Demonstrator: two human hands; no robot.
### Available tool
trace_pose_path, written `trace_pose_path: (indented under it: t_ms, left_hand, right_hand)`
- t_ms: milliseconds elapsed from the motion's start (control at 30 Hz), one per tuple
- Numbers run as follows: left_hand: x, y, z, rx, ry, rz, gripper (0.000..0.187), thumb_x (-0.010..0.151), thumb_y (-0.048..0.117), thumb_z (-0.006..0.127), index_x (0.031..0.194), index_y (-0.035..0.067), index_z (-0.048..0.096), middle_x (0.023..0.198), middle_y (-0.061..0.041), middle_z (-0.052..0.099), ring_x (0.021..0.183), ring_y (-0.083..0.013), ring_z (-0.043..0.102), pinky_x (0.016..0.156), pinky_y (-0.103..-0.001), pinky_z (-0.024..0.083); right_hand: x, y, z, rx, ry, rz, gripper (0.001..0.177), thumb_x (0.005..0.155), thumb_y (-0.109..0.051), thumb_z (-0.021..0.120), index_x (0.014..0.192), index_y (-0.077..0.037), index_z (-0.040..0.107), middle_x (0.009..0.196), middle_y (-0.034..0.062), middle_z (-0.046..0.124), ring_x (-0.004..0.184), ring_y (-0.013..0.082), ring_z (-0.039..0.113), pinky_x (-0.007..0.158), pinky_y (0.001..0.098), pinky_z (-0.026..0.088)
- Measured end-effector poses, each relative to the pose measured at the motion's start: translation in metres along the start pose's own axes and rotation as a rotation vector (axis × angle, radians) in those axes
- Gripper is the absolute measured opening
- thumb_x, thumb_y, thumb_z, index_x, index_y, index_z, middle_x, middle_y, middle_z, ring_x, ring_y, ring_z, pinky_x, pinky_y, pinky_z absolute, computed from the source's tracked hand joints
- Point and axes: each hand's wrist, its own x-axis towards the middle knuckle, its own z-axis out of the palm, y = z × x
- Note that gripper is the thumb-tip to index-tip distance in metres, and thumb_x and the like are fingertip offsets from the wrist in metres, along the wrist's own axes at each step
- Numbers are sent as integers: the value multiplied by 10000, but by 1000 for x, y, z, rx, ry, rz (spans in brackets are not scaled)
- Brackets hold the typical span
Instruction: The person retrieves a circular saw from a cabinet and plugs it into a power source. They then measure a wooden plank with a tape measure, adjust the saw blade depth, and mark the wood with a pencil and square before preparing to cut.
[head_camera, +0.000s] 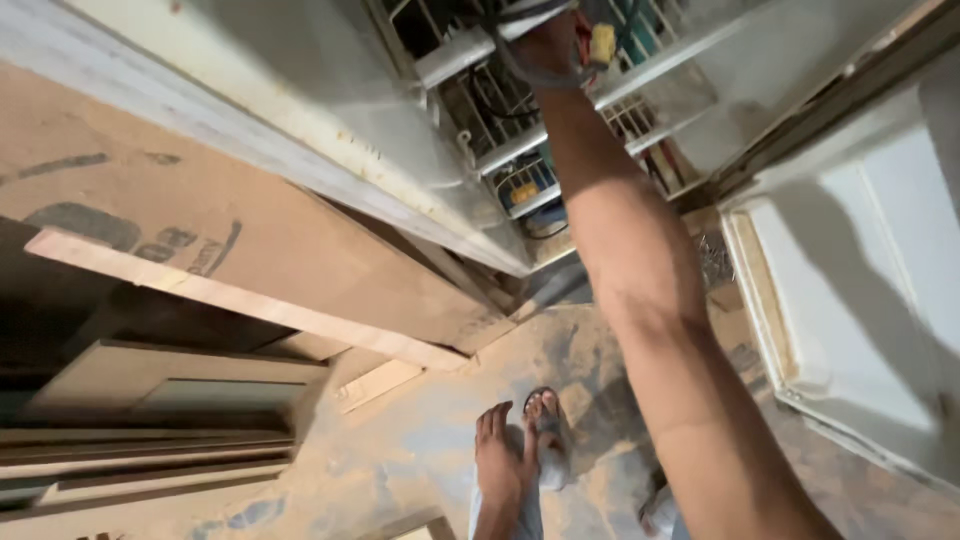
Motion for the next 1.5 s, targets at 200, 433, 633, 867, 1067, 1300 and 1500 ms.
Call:
trace_pose_path:
  t_ms: [200, 433, 633, 867, 1067, 1300, 1500]
  left_hand:
    - [-2, 10, -8, -39, -26, 39, 417, 832, 240, 716, 1176, 13, 653, 1174, -192, 663, 1159, -387, 583, 1001, -456, 479]
    - [-10, 20, 7, -19, -67, 147, 450, 805, 218, 712, 1195, 2, 653, 1176, -210, 658, 1145, -396, 578, 971, -455, 493]
    - [-20, 28, 23, -14, -75, 154, 389, 853, 237, 692, 1167, 7, 669, 1153, -207, 671, 1125, -390, 605, 943, -454, 519]
    - [-37, 5, 49, 25, -44, 320, 348, 883, 204, 686, 1150, -18, 662, 1139, -232, 683, 1083, -429, 612, 948, -482, 507]
    - [-50, 38, 48, -862, -320, -406, 441, 949, 231, 711, 1281, -46, 622, 1086, -216, 680, 866, -328, 638, 718, -469, 511]
    - [-71, 194, -50, -1283, -585, -336, 805, 869, 147, 785, 1532, 66, 336, 1434, -102, 526, 1270, -256, 579, 979, -364, 549]
    - [-130, 243, -142, -1239, -802, -411, 858, 819, 82, 842, 1524, -5, 360, 1471, -198, 498, 1298, -335, 564, 978, -421, 573]
  right_hand:
    - [-34, -14, -20, 54, 132, 10, 715, 661, -373, 975, 1199, -51, 631, 1127, 131, 732, 1057, 328, 699, 878, 417, 567]
    - [-129, -6, -63, 331, 249, -72, 677, 616, -221, 1016, 1192, -89, 687, 1055, 99, 799, 980, 276, 795, 897, 352, 614]
    - [-194, 10, -70, 389, 363, 27, 783, 646, -209, 995, 1301, -15, 612, 1155, 165, 751, 1019, 299, 768, 906, 358, 578]
    - [-298, 7, -107, 551, 306, 309, 756, 612, -191, 976, 1254, 18, 635, 1113, 137, 742, 1003, 277, 740, 939, 374, 580]
    - [-403, -5, -163, 735, 235, 568, 601, 642, -187, 951, 1153, 16, 710, 1076, 115, 771, 940, 212, 726, 843, 341, 577]
    - [-526, -95, -251, 454, 113, 845, 645, 633, -271, 920, 1171, -10, 676, 1070, 138, 763, 947, 269, 728, 844, 385, 566]
    - [-621, -183, -359, 414, -40, 664, 582, 792, -364, 845, 1211, 3, 675, 1128, 190, 734, 1012, 326, 710, 871, 442, 550]
